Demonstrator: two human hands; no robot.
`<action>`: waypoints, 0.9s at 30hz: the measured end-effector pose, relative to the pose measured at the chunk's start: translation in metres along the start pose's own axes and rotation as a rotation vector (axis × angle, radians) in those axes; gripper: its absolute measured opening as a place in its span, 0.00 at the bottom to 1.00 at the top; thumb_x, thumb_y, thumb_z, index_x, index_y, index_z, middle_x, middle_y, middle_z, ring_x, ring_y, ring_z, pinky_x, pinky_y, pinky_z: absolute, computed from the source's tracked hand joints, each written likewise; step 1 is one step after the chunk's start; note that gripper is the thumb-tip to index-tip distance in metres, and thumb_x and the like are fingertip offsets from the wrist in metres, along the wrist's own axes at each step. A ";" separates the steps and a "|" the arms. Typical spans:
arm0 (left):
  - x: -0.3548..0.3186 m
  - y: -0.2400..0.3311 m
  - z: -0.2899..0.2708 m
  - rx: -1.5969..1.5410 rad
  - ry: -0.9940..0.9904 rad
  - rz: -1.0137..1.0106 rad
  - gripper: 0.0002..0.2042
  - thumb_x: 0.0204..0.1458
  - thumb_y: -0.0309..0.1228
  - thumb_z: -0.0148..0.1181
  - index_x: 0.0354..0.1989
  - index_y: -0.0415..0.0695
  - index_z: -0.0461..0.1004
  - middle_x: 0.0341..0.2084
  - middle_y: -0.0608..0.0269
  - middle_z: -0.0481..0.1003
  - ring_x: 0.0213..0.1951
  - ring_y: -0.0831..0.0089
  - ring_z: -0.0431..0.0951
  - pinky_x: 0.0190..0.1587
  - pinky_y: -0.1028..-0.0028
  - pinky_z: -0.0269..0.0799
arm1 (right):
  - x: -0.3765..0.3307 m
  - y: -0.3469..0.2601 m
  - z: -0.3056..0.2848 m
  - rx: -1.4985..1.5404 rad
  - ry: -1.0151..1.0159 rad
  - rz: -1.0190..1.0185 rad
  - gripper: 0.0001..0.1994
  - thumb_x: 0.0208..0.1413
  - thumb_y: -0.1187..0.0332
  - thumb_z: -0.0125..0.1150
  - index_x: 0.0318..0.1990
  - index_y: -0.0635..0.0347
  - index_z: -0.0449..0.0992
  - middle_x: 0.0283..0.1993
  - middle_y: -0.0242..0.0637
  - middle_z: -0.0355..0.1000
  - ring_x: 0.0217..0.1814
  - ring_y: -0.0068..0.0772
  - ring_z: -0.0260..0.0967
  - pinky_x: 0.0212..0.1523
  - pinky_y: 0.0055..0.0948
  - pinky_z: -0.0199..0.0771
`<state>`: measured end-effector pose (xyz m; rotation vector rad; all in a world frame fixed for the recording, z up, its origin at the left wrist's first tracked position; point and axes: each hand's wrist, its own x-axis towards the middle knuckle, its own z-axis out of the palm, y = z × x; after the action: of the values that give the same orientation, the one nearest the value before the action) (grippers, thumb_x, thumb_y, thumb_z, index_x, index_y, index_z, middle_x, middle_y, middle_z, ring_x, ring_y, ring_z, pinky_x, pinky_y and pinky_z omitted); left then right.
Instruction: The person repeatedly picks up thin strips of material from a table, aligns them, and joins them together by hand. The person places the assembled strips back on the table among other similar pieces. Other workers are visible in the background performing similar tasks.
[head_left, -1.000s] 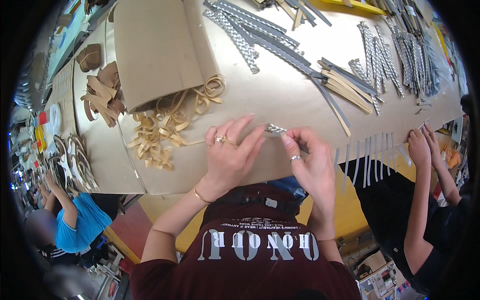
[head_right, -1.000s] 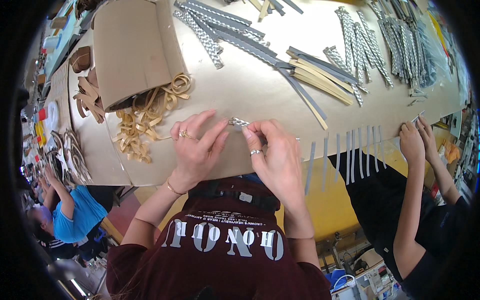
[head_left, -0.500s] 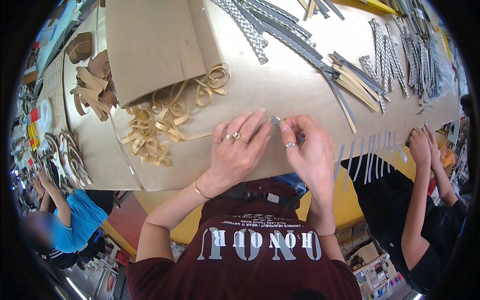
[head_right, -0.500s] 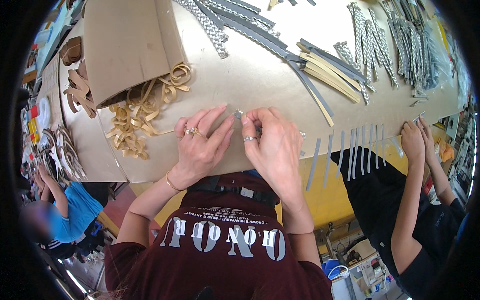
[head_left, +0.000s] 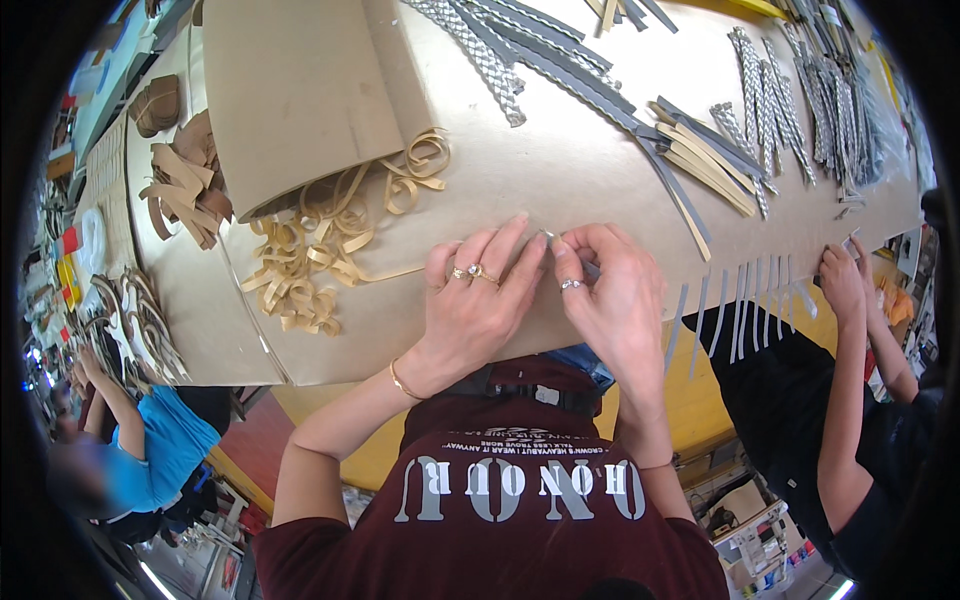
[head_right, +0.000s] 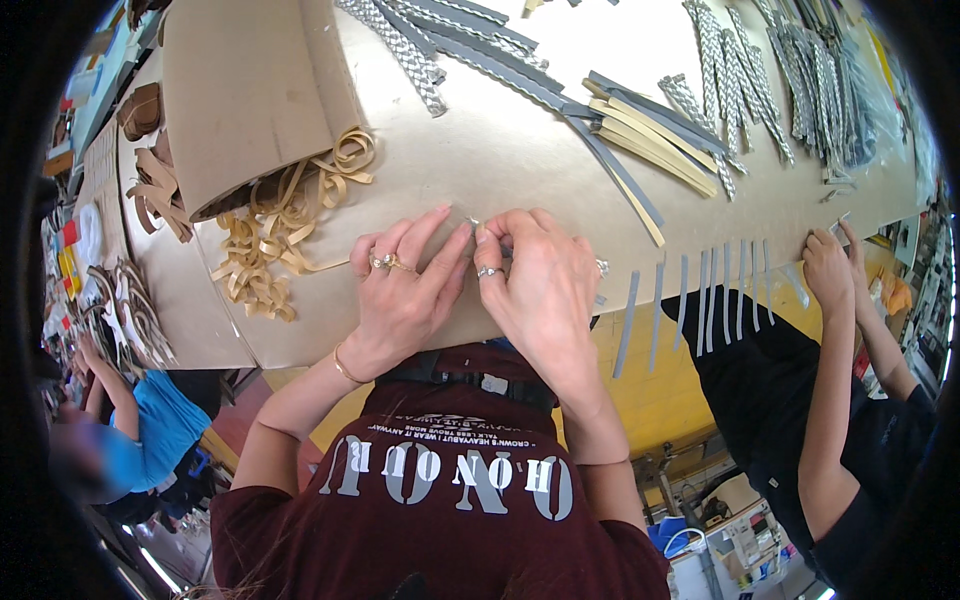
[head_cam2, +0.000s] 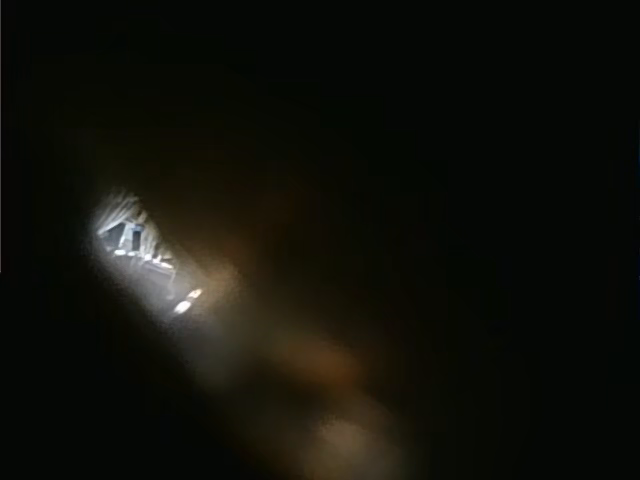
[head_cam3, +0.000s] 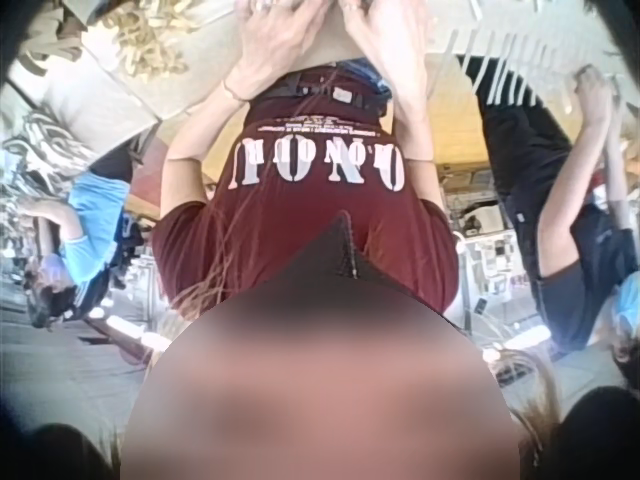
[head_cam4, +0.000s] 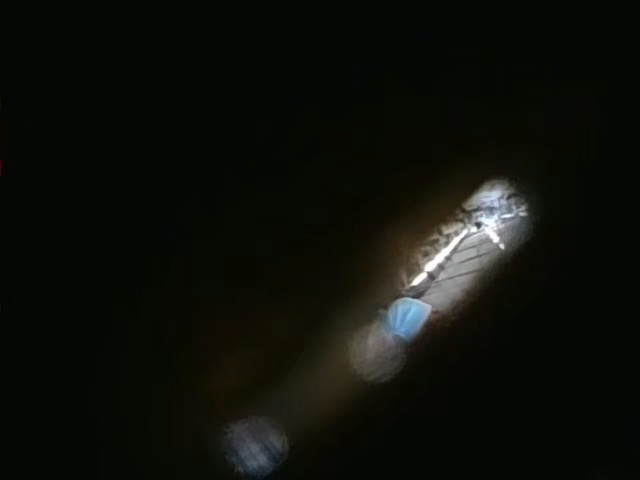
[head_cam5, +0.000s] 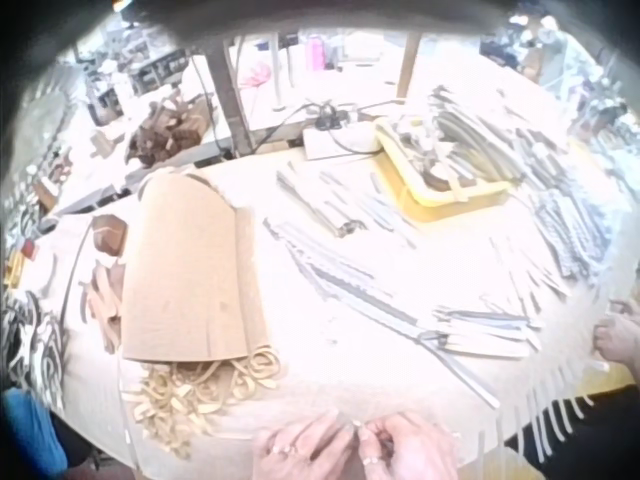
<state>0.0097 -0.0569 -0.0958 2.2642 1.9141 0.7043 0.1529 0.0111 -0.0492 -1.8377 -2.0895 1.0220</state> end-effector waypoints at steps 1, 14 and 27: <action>0.001 0.000 0.000 0.002 -0.011 0.003 0.21 0.45 0.31 0.69 0.51 0.48 0.78 0.54 0.63 0.73 0.48 0.68 0.72 0.51 0.66 0.58 | -0.001 0.000 0.000 -0.010 0.017 -0.017 0.07 0.57 0.68 0.63 0.34 0.64 0.78 0.32 0.42 0.76 0.31 0.42 0.77 0.35 0.37 0.74; 0.006 0.014 -0.014 0.467 -0.232 0.204 0.20 0.53 0.34 0.61 0.54 0.43 0.75 0.56 0.64 0.72 0.53 0.74 0.73 0.63 0.64 0.52 | -0.018 0.029 -0.030 0.038 -0.016 0.091 0.12 0.57 0.63 0.64 0.30 0.64 0.79 0.23 0.42 0.73 0.20 0.41 0.67 0.27 0.38 0.64; 0.003 0.015 -0.014 0.480 -0.258 0.235 0.22 0.54 0.34 0.62 0.57 0.40 0.73 0.58 0.62 0.71 0.59 0.70 0.71 0.66 0.62 0.50 | -0.010 0.031 -0.031 0.044 -0.033 0.127 0.11 0.55 0.64 0.65 0.29 0.64 0.80 0.18 0.41 0.71 0.16 0.36 0.65 0.23 0.34 0.62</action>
<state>0.0178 -0.0600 -0.0772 2.7217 1.8603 -0.0549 0.1972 0.0129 -0.0416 -1.9667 -1.9731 1.1251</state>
